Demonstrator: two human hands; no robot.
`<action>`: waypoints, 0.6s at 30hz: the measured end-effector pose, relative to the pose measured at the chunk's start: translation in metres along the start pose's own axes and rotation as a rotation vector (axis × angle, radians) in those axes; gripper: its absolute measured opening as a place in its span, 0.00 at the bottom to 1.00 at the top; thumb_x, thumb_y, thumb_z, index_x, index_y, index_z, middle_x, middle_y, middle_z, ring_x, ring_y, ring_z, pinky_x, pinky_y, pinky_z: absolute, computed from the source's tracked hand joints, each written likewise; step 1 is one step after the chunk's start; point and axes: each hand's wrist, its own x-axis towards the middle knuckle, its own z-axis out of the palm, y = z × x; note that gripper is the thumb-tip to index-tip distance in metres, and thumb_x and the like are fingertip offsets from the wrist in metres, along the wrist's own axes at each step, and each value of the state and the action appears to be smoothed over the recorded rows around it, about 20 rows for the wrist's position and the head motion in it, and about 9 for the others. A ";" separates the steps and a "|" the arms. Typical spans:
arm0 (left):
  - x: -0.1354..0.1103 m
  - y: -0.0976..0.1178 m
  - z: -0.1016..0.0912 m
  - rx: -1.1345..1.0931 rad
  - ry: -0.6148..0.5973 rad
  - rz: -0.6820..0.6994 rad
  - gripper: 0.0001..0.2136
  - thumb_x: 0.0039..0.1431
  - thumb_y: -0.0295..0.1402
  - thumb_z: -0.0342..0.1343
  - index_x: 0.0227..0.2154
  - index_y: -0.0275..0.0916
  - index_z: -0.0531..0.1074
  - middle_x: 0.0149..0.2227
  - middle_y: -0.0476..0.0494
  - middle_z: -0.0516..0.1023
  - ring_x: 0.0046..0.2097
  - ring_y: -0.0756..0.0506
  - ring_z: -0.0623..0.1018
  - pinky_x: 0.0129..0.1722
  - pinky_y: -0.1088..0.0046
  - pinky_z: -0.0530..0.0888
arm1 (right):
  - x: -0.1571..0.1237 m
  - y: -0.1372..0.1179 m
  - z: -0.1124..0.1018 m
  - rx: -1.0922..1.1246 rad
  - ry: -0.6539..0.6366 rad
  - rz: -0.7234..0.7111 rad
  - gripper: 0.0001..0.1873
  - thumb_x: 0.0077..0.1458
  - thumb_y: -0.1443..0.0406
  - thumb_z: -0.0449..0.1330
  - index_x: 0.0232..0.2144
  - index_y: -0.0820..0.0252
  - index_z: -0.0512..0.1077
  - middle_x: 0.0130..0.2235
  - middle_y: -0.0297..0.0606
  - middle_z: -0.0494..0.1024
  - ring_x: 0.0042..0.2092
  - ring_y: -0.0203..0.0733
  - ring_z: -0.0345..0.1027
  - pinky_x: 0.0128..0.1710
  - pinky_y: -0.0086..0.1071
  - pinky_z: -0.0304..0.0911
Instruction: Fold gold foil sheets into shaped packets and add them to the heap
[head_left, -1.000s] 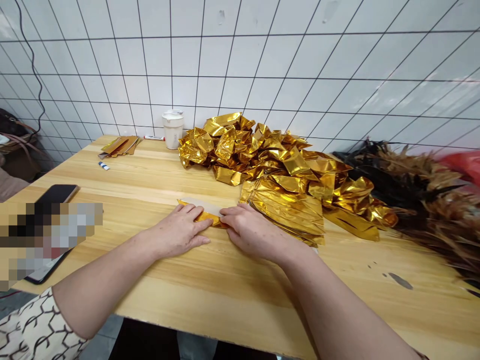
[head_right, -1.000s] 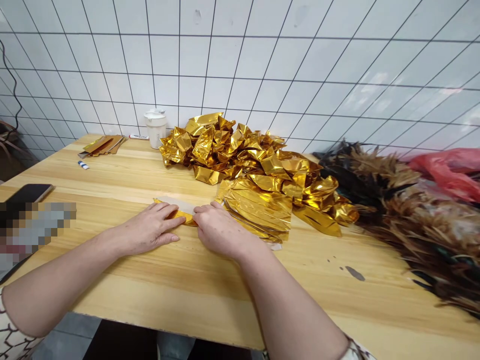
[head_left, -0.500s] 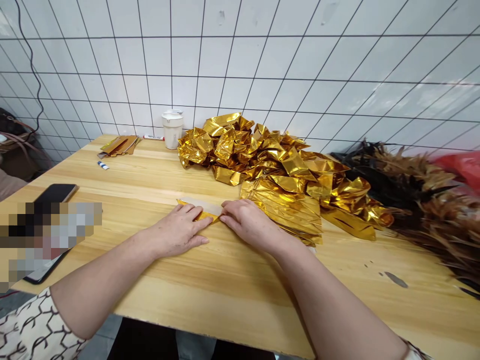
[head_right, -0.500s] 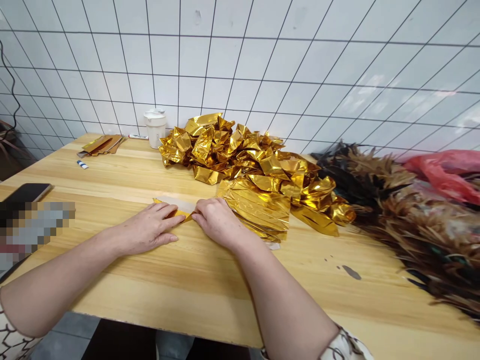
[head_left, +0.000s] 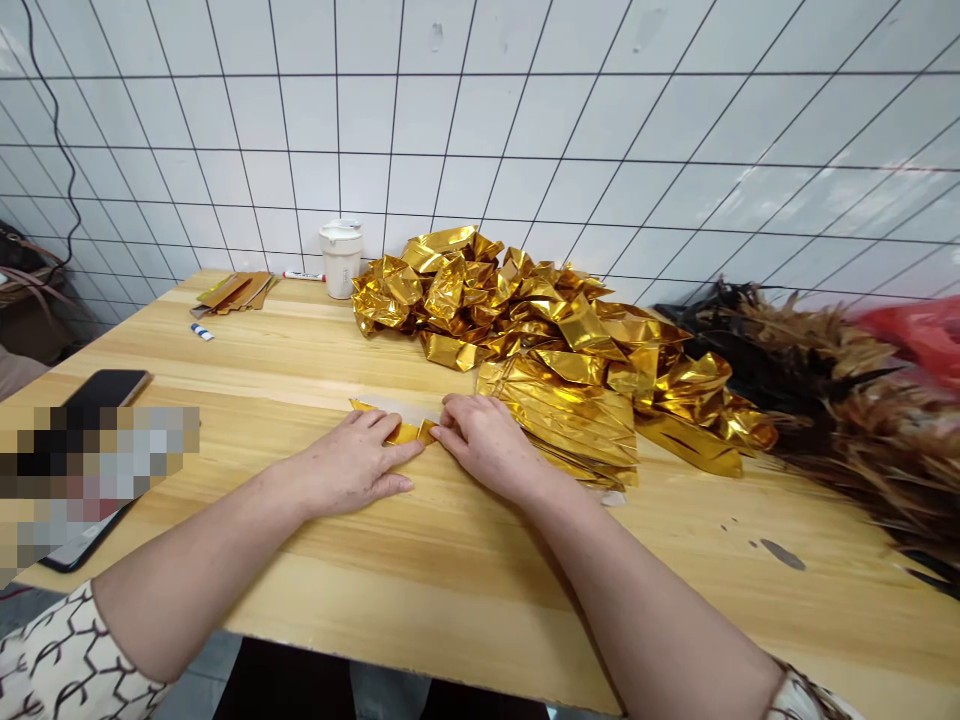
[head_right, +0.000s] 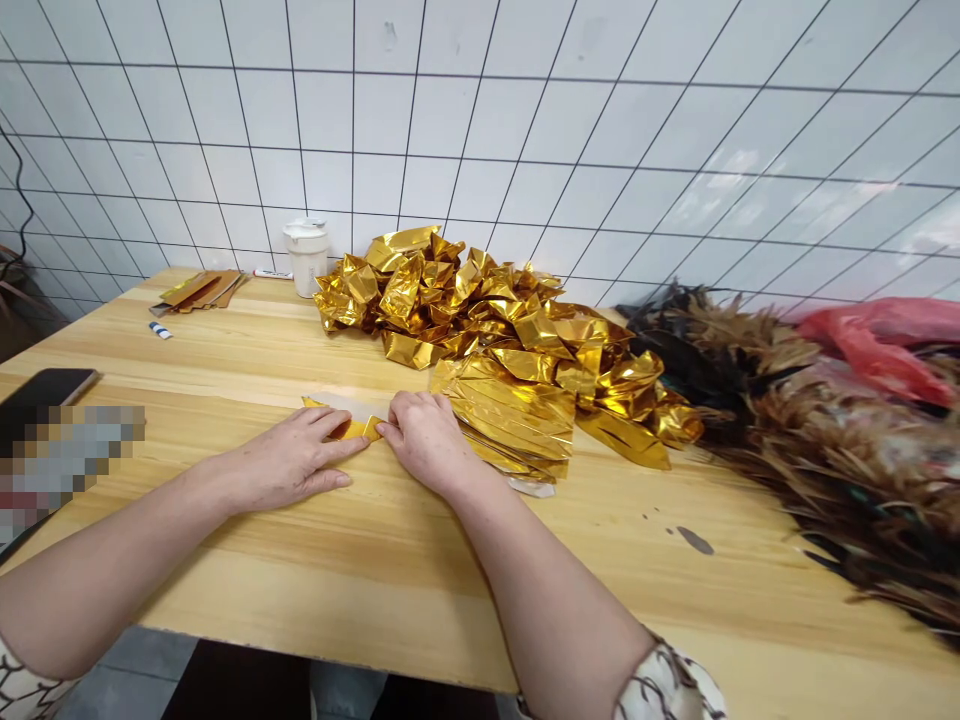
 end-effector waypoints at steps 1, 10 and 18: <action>0.000 0.000 0.000 0.002 -0.002 0.001 0.20 0.65 0.44 0.46 0.56 0.42 0.65 0.48 0.38 0.69 0.50 0.39 0.67 0.51 0.59 0.67 | 0.000 -0.001 0.001 -0.001 0.006 0.009 0.08 0.58 0.64 0.57 0.26 0.57 0.66 0.30 0.37 0.73 0.38 0.44 0.66 0.41 0.35 0.55; 0.000 -0.001 -0.001 0.011 -0.005 0.012 0.20 0.65 0.43 0.46 0.57 0.42 0.65 0.48 0.38 0.68 0.49 0.40 0.68 0.50 0.60 0.67 | 0.004 0.000 0.010 0.033 0.057 0.066 0.10 0.53 0.62 0.60 0.24 0.56 0.63 0.35 0.38 0.74 0.41 0.46 0.65 0.41 0.37 0.56; -0.001 0.000 -0.001 -0.011 -0.007 -0.003 0.20 0.65 0.44 0.46 0.56 0.43 0.65 0.48 0.39 0.69 0.51 0.39 0.67 0.52 0.58 0.66 | 0.007 0.006 0.008 0.093 0.034 0.112 0.10 0.52 0.66 0.60 0.22 0.57 0.63 0.41 0.40 0.74 0.45 0.47 0.65 0.44 0.38 0.57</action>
